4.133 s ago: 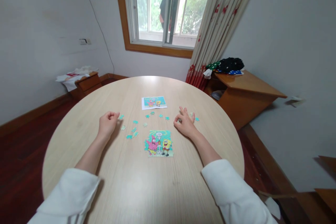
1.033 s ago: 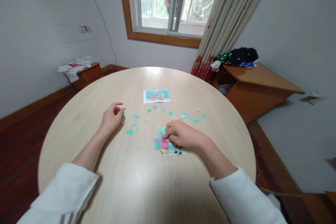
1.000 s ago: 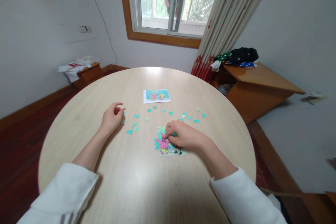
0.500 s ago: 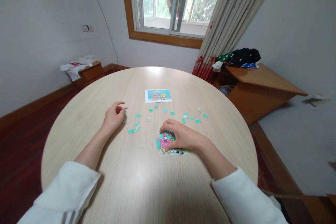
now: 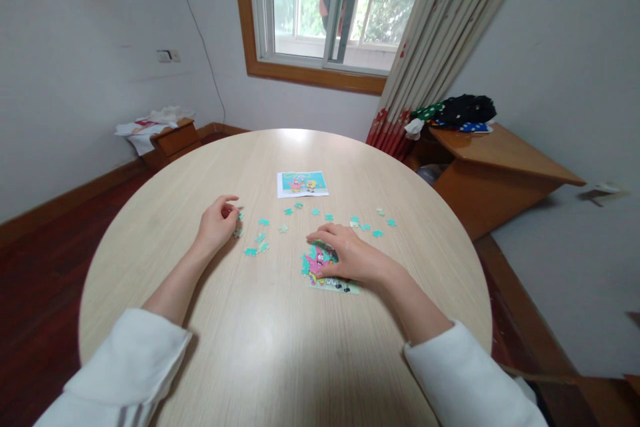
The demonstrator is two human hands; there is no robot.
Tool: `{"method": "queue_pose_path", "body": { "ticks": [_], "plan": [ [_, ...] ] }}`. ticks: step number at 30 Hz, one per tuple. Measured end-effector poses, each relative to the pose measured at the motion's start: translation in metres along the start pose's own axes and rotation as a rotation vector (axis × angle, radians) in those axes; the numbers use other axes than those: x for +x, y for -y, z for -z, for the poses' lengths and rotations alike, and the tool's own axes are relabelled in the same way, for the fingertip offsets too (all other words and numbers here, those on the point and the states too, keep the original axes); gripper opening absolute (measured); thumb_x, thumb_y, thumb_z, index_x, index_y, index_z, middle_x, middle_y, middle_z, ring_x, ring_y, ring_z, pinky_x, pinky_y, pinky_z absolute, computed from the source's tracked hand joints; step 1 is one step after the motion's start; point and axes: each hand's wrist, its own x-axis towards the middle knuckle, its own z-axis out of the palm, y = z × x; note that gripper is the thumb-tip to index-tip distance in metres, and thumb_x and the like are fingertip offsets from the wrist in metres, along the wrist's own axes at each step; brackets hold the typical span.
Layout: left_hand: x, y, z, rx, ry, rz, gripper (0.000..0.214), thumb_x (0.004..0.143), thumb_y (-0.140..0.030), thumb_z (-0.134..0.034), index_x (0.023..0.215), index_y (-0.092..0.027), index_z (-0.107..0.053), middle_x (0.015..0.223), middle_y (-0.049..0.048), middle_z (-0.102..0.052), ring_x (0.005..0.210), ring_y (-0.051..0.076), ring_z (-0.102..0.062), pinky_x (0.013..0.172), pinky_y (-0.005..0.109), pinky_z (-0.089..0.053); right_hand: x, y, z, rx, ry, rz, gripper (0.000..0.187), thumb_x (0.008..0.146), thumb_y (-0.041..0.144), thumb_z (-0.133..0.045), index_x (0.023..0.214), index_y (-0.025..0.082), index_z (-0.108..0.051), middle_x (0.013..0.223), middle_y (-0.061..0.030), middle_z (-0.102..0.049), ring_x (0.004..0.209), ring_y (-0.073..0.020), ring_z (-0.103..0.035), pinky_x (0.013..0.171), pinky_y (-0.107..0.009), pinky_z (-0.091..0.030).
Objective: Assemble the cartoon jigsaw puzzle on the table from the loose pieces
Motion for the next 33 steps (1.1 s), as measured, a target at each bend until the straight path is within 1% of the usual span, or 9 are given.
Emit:
{"method": "queue_pose_path", "body": {
  "ticks": [2,4,6,7,9,11,13,20,33],
  "plan": [
    [0.000,0.000,0.000,0.005,-0.008,-0.001,0.033,0.066,-0.026,-0.050,0.096,-0.017,-0.061,0.069,0.0014,-0.061,0.056,0.016,-0.056,0.055,0.028,-0.043,-0.001,0.002,0.003,0.079,-0.070,-0.020,0.046,0.080,0.030,-0.066,0.123,0.018,-0.058,0.111,-0.0102,-0.059,0.103,-0.0208,-0.054,0.092,-0.038,-0.041],
    [0.000,0.000,0.000,0.017,-0.030,-0.003,0.031,0.066,-0.026,-0.050,0.094,-0.017,-0.061,0.068,0.0014,-0.061,0.058,0.016,-0.056,0.057,0.028,-0.043,-0.003,0.005,0.009,0.232,-0.037,-0.110,0.039,0.088,0.024,-0.051,0.126,0.016,-0.057,0.083,-0.0047,-0.062,0.074,-0.0137,-0.056,0.072,-0.030,-0.045],
    [0.001,0.000,0.000,0.032,-0.068,-0.006,0.028,0.067,-0.025,-0.050,0.091,-0.017,-0.061,0.067,0.0013,-0.060,0.059,0.017,-0.057,0.059,0.029,-0.044,-0.008,0.008,0.018,0.412,0.214,-0.166,0.042,0.089,0.020,-0.044,0.128,0.013,-0.057,0.056,0.0038,-0.051,0.050,-0.0091,-0.044,0.054,-0.023,-0.039],
    [0.001,0.000,0.000,0.035,-0.086,-0.007,0.027,0.067,-0.025,-0.050,0.090,-0.017,-0.062,0.067,0.0013,-0.060,0.061,0.017,-0.058,0.061,0.030,-0.044,-0.010,0.009,0.022,0.488,0.365,-0.172,0.043,0.088,0.018,-0.044,0.129,0.012,-0.056,0.049,0.0064,-0.046,0.045,-0.0079,-0.039,0.049,-0.022,-0.035],
    [0.001,-0.001,0.000,0.034,-0.113,-0.011,0.026,0.067,-0.024,-0.049,0.089,-0.018,-0.062,0.066,0.0016,-0.060,0.063,0.018,-0.059,0.062,0.031,-0.045,-0.014,0.009,0.028,0.573,0.572,-0.187,0.046,0.088,0.016,-0.043,0.133,0.011,-0.053,0.044,0.0087,-0.042,0.040,-0.0062,-0.033,0.044,-0.020,-0.029],
    [0.001,0.000,0.000,0.028,-0.124,-0.011,0.026,0.067,-0.024,-0.048,0.088,-0.018,-0.062,0.067,0.0019,-0.060,0.063,0.018,-0.059,0.062,0.031,-0.045,-0.016,0.007,0.028,0.605,0.685,-0.230,0.048,0.088,0.014,-0.042,0.135,0.010,-0.050,0.042,0.0092,-0.043,0.038,-0.0056,-0.032,0.042,-0.019,-0.027],
    [0.001,0.000,0.000,0.021,-0.119,-0.006,0.026,0.067,-0.024,-0.048,0.087,-0.018,-0.061,0.067,0.0020,-0.060,0.063,0.019,-0.059,0.061,0.031,-0.045,-0.015,0.005,0.025,0.615,0.745,-0.280,0.050,0.088,0.012,-0.041,0.137,0.008,-0.047,0.041,0.0089,-0.045,0.036,-0.0055,-0.033,0.041,-0.019,-0.027],
    [0.002,0.002,-0.001,0.019,-0.112,0.004,0.024,0.066,-0.026,-0.049,0.086,-0.019,-0.061,0.066,0.0016,-0.061,0.062,0.019,-0.060,0.062,0.032,-0.047,-0.012,0.007,0.019,0.596,0.821,-0.338,0.054,0.091,0.008,-0.035,0.145,0.008,-0.034,0.040,0.0095,-0.049,0.031,-0.0043,-0.033,0.037,-0.017,-0.026],
    [0.000,-0.002,0.000,0.021,-0.124,0.007,0.022,0.065,-0.026,-0.049,0.083,-0.019,-0.060,0.063,0.0011,-0.061,0.059,0.018,-0.058,0.057,0.030,-0.046,-0.012,0.008,0.019,0.515,0.792,-0.307,0.051,0.091,0.008,-0.036,0.143,0.009,-0.038,0.041,0.0103,-0.048,0.031,-0.0037,-0.032,0.037,-0.016,-0.028]
  ]
}}
